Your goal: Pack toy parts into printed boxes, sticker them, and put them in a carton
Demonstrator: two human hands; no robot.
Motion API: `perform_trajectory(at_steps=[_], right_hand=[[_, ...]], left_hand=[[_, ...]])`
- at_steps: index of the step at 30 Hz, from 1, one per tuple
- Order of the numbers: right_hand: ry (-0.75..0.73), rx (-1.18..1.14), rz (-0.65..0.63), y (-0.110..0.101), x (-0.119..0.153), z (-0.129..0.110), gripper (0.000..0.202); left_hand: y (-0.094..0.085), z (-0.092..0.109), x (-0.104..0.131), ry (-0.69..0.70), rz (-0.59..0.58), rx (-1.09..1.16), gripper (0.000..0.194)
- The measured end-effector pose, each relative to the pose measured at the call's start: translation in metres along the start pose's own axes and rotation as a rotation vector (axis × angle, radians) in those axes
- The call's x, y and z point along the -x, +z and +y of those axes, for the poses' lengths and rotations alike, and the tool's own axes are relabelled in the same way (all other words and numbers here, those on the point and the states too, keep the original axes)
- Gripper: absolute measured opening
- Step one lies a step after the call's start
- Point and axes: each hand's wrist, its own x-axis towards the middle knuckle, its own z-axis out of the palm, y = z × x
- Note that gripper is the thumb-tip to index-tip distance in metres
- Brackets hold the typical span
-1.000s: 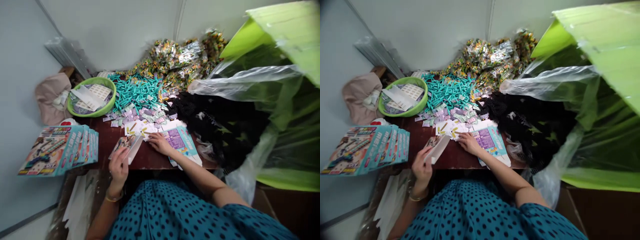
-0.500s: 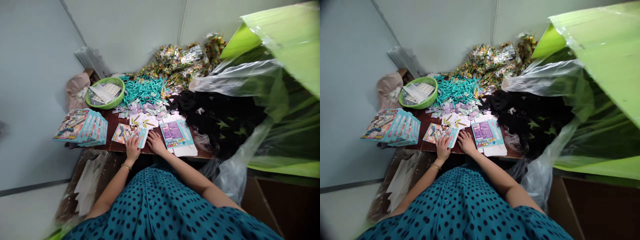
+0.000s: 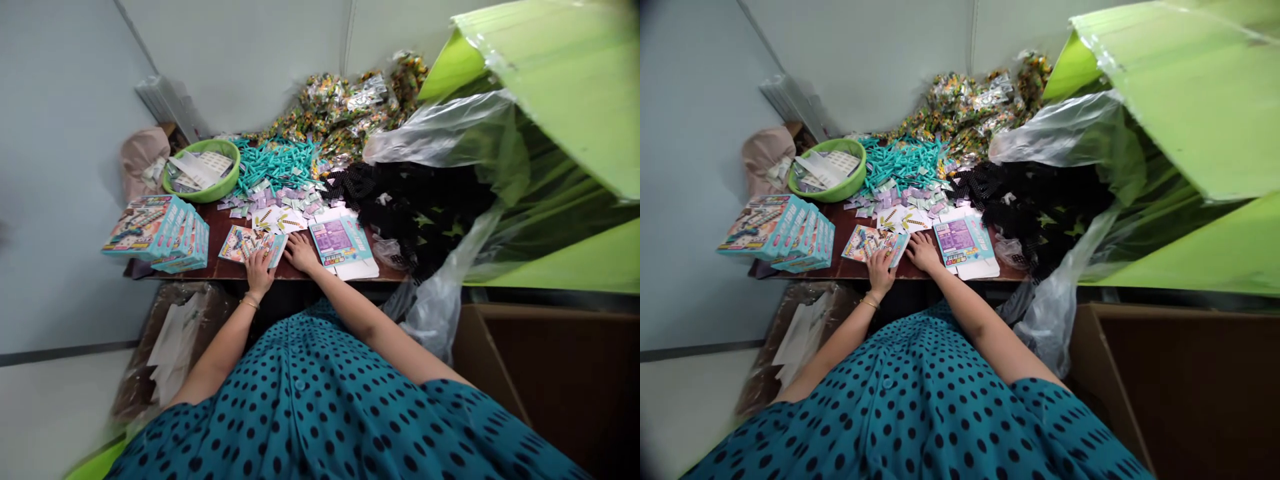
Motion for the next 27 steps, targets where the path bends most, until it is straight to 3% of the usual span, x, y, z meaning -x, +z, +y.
perform_trajectory(at_steps=[4, 7, 10, 13, 16, 18, 21, 24, 27], right_hand=[[0.036, -0.067, 0.060, -0.001, 0.002, 0.005, 0.042], [0.047, -0.121, 0.093, 0.000, 0.004, 0.010, 0.038], [0.035, -0.156, 0.139, 0.002, 0.006, 0.014, 0.035], [0.013, -0.176, 0.173, 0.004, 0.008, 0.018, 0.031], [0.007, -0.200, 0.191, 0.008, 0.010, 0.017, 0.028], [0.006, -0.227, 0.193, 0.008, 0.013, 0.014, 0.027], [-0.014, -0.338, 0.133, -0.002, 0.016, 0.015, 0.024], [0.018, -0.515, 0.055, -0.030, 0.007, 0.035, 0.025], [0.187, -0.498, 0.265, -0.067, -0.026, 0.076, 0.031]], left_hand=[[-0.008, 0.004, -0.006, -0.050, 0.121, 0.150, 0.049], [-0.024, 0.003, -0.014, -0.112, 0.322, 0.304, 0.056], [-0.043, -0.002, -0.023, -0.250, 0.487, 0.490, 0.060], [-0.059, -0.008, -0.032, -0.417, 0.527, 0.611, 0.062], [-0.067, -0.010, -0.035, -0.509, 0.522, 0.621, 0.064], [-0.067, -0.008, -0.034, -0.485, 0.517, 0.584, 0.063], [-0.057, -0.004, -0.025, -0.241, 0.411, 0.448, 0.060], [-0.033, -0.009, -0.009, 0.036, 0.168, 0.245, 0.056], [-0.008, -0.018, 0.002, 0.091, 0.034, 0.096, 0.053]])
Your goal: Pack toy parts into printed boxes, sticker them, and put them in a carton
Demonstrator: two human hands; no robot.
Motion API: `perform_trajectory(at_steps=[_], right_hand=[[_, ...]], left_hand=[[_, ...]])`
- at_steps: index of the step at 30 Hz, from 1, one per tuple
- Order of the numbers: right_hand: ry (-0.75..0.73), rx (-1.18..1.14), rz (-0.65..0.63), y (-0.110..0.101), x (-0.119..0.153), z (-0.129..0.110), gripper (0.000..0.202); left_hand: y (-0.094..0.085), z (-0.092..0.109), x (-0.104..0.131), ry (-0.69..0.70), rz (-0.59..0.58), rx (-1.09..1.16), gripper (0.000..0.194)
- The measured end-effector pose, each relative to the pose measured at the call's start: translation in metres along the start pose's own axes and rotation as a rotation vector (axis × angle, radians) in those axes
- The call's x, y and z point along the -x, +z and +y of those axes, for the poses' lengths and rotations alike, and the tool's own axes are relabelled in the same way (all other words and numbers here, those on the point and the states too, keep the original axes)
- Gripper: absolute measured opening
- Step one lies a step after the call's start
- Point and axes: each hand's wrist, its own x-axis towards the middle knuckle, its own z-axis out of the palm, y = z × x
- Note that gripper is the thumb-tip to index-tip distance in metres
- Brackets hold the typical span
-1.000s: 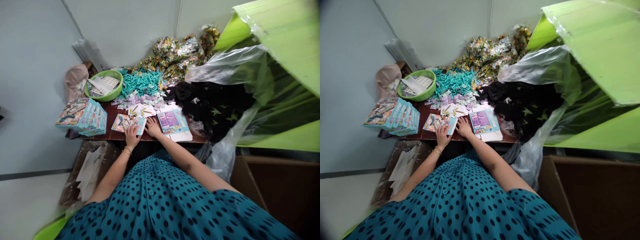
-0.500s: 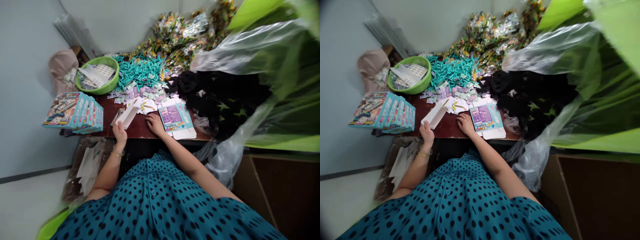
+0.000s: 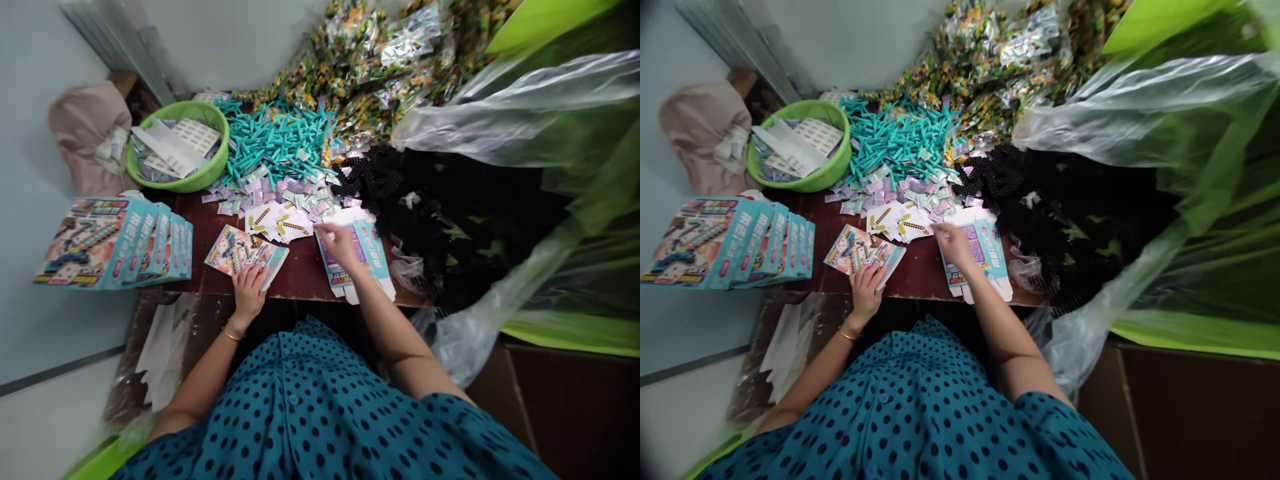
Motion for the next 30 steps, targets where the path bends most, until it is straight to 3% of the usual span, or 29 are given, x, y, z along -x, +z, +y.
perform_trajectory(at_steps=[2, 5, 8, 11, 13, 14, 15, 18, 20, 23, 25, 27, 30], right_hand=[[-0.013, 0.163, 0.144, -0.018, -0.043, 0.014, 0.034], [-0.107, 0.496, 0.006, -0.025, -0.099, 0.038, 0.035], [-0.118, 0.693, -0.117, -0.024, -0.129, 0.054, 0.032], [-0.004, 0.655, 0.064, -0.024, -0.122, 0.049, 0.034], [0.045, 0.533, 0.200, -0.015, -0.095, 0.029, 0.036], [0.018, 0.460, 0.197, -0.006, -0.076, 0.014, 0.037], [-0.052, 0.384, 0.132, 0.004, -0.057, -0.002, 0.037], [-0.360, 0.201, -0.236, 0.029, -0.018, -0.039, 0.032], [-0.327, 0.166, -0.203, 0.023, -0.024, -0.039, 0.033], [0.022, 0.301, 0.061, -0.022, -0.076, -0.009, 0.032], [0.158, 0.369, 0.021, -0.056, -0.113, 0.011, 0.027], [0.183, 0.362, -0.042, -0.076, -0.132, 0.017, 0.025], [0.152, 0.199, -0.129, -0.065, -0.114, -0.003, 0.026]], left_hand=[[0.010, -0.003, 0.001, -0.015, -0.021, -0.040, 0.053], [0.010, 0.002, -0.008, -0.057, -0.049, -0.061, 0.051], [-0.004, 0.016, -0.022, -0.097, -0.085, 0.001, 0.062], [-0.018, 0.035, -0.033, -0.135, -0.073, 0.301, 0.069], [-0.019, 0.049, -0.045, -0.204, -0.054, 0.651, 0.066], [-0.017, 0.055, -0.053, -0.264, -0.043, 0.855, 0.066], [-0.012, 0.061, -0.063, -0.345, -0.023, 1.058, 0.065], [0.007, 0.072, -0.100, -0.676, 0.131, 1.502, 0.046], [0.016, 0.072, -0.123, -0.879, 0.186, 1.638, 0.024], [0.012, 0.066, -0.141, -1.001, 0.064, 1.741, 0.011], [0.002, 0.062, -0.140, -0.981, -0.013, 1.735, 0.016], [-0.008, 0.060, -0.131, -0.924, -0.043, 1.678, 0.021], [-0.015, 0.057, -0.115, -0.812, 0.068, 1.544, 0.022]])
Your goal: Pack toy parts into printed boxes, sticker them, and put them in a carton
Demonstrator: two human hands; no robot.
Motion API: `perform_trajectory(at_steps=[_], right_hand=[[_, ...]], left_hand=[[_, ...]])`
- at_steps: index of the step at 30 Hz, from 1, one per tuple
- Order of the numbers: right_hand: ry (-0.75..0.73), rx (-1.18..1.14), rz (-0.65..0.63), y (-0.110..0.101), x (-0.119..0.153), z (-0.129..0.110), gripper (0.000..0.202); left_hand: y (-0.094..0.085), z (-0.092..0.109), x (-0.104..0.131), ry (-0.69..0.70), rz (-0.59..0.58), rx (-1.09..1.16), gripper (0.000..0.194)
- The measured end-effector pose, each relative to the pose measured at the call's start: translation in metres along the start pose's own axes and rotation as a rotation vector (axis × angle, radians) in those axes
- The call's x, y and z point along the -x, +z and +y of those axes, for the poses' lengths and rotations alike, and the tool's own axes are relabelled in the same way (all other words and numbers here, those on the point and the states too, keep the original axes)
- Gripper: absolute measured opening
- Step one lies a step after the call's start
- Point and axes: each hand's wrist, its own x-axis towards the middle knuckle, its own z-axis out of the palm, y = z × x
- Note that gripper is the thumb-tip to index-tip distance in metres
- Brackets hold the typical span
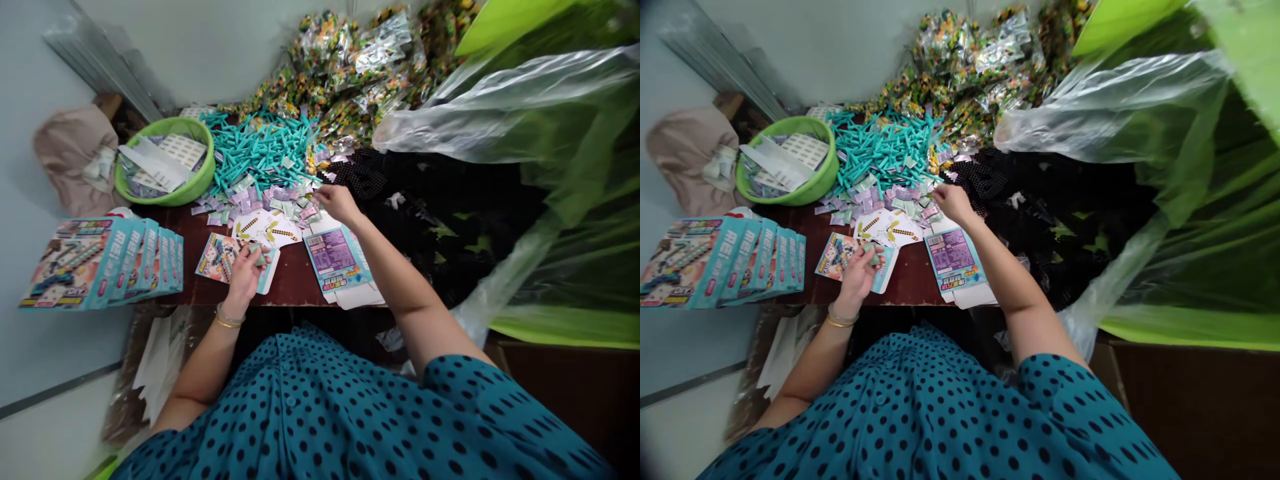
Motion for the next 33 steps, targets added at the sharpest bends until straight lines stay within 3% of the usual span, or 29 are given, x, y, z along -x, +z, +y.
perform_trajectory(at_steps=[4, 7, 9, 11, 13, 14, 16, 19, 22, 26, 30, 33], right_hand=[[-0.210, -0.572, -0.410, 0.073, 0.074, -0.055, 0.035], [-0.192, -0.810, -0.420, 0.113, 0.106, -0.075, 0.037], [-0.138, -0.754, -0.268, 0.112, 0.103, -0.066, 0.034], [-0.112, -0.557, -0.061, 0.092, 0.088, -0.046, 0.025], [-0.124, -0.287, 0.101, 0.069, 0.073, -0.026, 0.027], [-0.149, -0.149, 0.121, 0.061, 0.067, -0.020, 0.030], [-0.245, 0.095, 0.065, 0.059, 0.061, -0.015, 0.036], [-0.451, 0.345, -0.120, 0.081, 0.061, -0.020, 0.039], [-0.517, 0.436, -0.253, 0.106, 0.061, -0.019, 0.039], [-0.480, 0.418, -0.282, 0.115, 0.060, -0.006, 0.034], [-0.504, 0.372, -0.322, 0.111, 0.065, 0.002, 0.031], [-0.443, 0.301, -0.299, 0.110, 0.068, 0.002, 0.032]], left_hand=[[-0.003, -0.010, 0.006, 0.251, 0.120, -0.113, 0.027], [-0.005, -0.018, 0.014, 0.326, 0.056, -0.352, 0.043], [-0.015, -0.023, 0.026, 0.405, -0.066, -0.692, 0.059], [-0.031, -0.026, 0.040, 0.482, -0.181, -1.114, 0.074], [-0.049, -0.026, 0.051, 0.538, -0.208, -1.411, 0.067], [-0.058, -0.023, 0.055, 0.571, -0.184, -1.467, 0.056], [-0.071, -0.011, 0.057, 0.680, -0.073, -1.425, 0.039], [-0.079, 0.022, 0.058, 0.815, 0.224, -1.155, 0.036], [-0.080, 0.049, 0.064, 0.757, 0.437, -0.907, 0.044], [-0.079, 0.049, 0.079, 0.649, 0.393, -0.815, 0.050], [-0.074, 0.034, 0.087, 0.633, 0.304, -0.812, 0.047], [-0.070, 0.033, 0.087, 0.641, 0.269, -0.806, 0.046]])
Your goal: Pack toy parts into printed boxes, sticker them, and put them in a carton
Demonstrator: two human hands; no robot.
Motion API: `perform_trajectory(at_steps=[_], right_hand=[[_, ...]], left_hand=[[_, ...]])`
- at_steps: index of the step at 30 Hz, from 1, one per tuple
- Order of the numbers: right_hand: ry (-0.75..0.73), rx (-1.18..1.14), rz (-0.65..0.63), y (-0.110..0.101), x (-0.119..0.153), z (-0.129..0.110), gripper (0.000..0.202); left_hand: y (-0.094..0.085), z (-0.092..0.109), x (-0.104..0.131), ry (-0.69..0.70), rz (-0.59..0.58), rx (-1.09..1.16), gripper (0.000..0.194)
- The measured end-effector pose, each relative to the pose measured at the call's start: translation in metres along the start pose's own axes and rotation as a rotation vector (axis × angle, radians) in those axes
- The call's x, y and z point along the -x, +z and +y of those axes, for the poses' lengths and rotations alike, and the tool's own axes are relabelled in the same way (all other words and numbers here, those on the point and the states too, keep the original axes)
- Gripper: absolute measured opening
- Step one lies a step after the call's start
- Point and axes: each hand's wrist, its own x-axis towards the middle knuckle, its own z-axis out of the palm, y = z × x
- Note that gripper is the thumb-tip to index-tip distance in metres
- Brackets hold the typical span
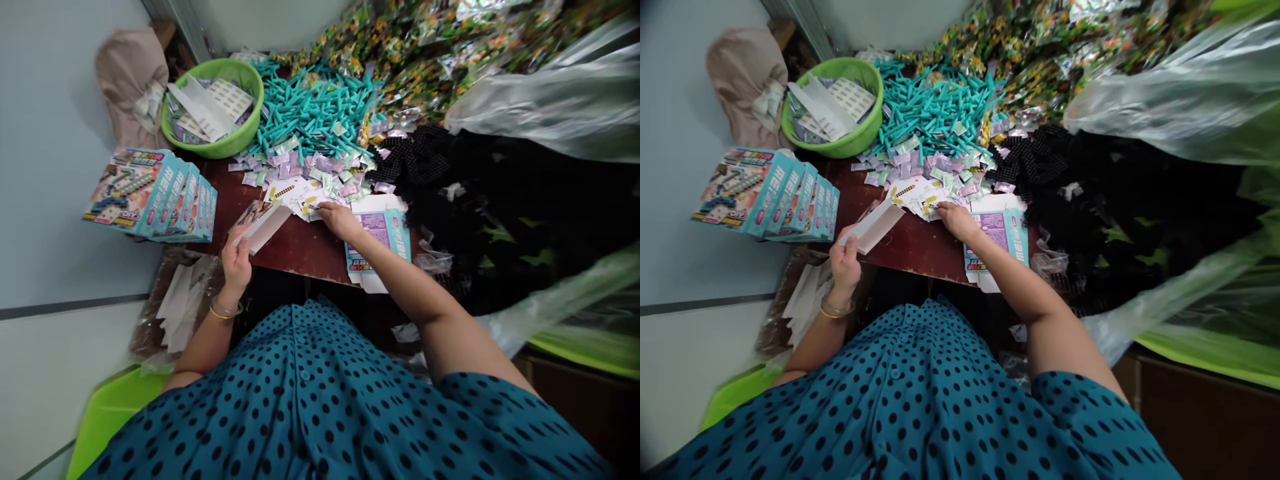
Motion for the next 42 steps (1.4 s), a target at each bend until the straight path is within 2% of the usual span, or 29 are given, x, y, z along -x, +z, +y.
perform_trajectory(at_steps=[3, 6, 8, 10, 12, 15, 17, 20, 22, 24, 27, 29, 30, 32, 34, 36, 38, 39, 40, 42], right_hand=[[0.086, -0.127, 0.210, -0.008, 0.001, -0.006, 0.027], [0.107, -0.217, 0.452, -0.034, 0.008, -0.025, 0.025], [0.077, -0.230, 0.573, -0.057, 0.015, -0.046, 0.027], [-0.026, -0.229, 0.617, -0.077, 0.019, -0.071, 0.028], [-0.247, -0.215, 0.502, -0.085, 0.015, -0.096, 0.031], [-0.576, -0.114, 0.161, -0.075, -0.007, -0.129, 0.034], [-0.651, -0.019, 0.030, -0.061, -0.024, -0.147, 0.037], [-0.677, 0.040, 0.027, -0.048, -0.041, -0.158, 0.042], [-0.603, 0.019, 0.097, -0.048, -0.046, -0.143, 0.043], [-0.353, 0.019, 0.213, -0.057, -0.045, -0.101, 0.043], [0.283, 0.130, 0.410, -0.080, -0.029, -0.001, 0.050], [0.695, 0.212, 0.459, -0.097, -0.009, 0.069, 0.063], [0.782, 0.222, 0.431, -0.104, 0.002, 0.099, 0.062], [0.789, 0.203, 0.389, -0.118, 0.022, 0.140, 0.052], [0.739, 0.138, 0.477, -0.126, 0.037, 0.152, 0.045], [0.718, -0.004, 0.657, -0.123, 0.046, 0.132, 0.043], [0.619, -0.207, 0.756, -0.106, 0.051, 0.086, 0.046], [0.505, -0.306, 0.727, -0.092, 0.051, 0.057, 0.047], [0.327, -0.357, 0.652, -0.077, 0.049, 0.028, 0.043], [-0.052, -0.394, 0.407, -0.051, 0.035, -0.018, 0.035]], left_hand=[[-0.001, 0.002, -0.008, -0.012, 0.011, 0.013, 0.048], [-0.004, 0.001, -0.018, -0.031, 0.055, 0.030, 0.049], [-0.006, -0.002, -0.023, -0.041, 0.090, 0.039, 0.049], [-0.005, -0.004, -0.028, -0.053, 0.109, 0.044, 0.049], [-0.004, -0.005, -0.030, -0.066, 0.111, 0.049, 0.051], [-0.002, -0.006, -0.032, -0.084, 0.070, 0.065, 0.052], [-0.003, -0.008, -0.032, -0.077, 0.042, 0.068, 0.051], [-0.010, -0.012, -0.034, -0.062, 0.112, 0.047, 0.049], [-0.014, -0.015, -0.035, -0.063, 0.194, 0.017, 0.048], [-0.014, -0.017, -0.033, -0.037, 0.172, -0.030, 0.046], [-0.002, -0.021, -0.018, 0.146, -0.052, -0.162, 0.040], [0.012, -0.028, -0.002, 0.288, -0.232, -0.306, 0.037], [0.019, -0.032, 0.006, 0.326, -0.315, -0.388, 0.037], [0.032, -0.042, 0.019, 0.316, -0.437, -0.527, 0.040], [0.044, -0.045, 0.024, 0.245, -0.470, -0.552, 0.056], [0.058, -0.040, 0.019, 0.157, -0.466, -0.399, 0.072], [0.076, -0.030, 0.005, 0.016, -0.500, -0.057, 0.076], [0.087, -0.024, -0.004, -0.090, -0.521, 0.156, 0.074], [0.097, -0.019, -0.015, -0.218, -0.533, 0.365, 0.069], [0.116, -0.013, -0.040, -0.493, -0.478, 0.690, 0.055]])
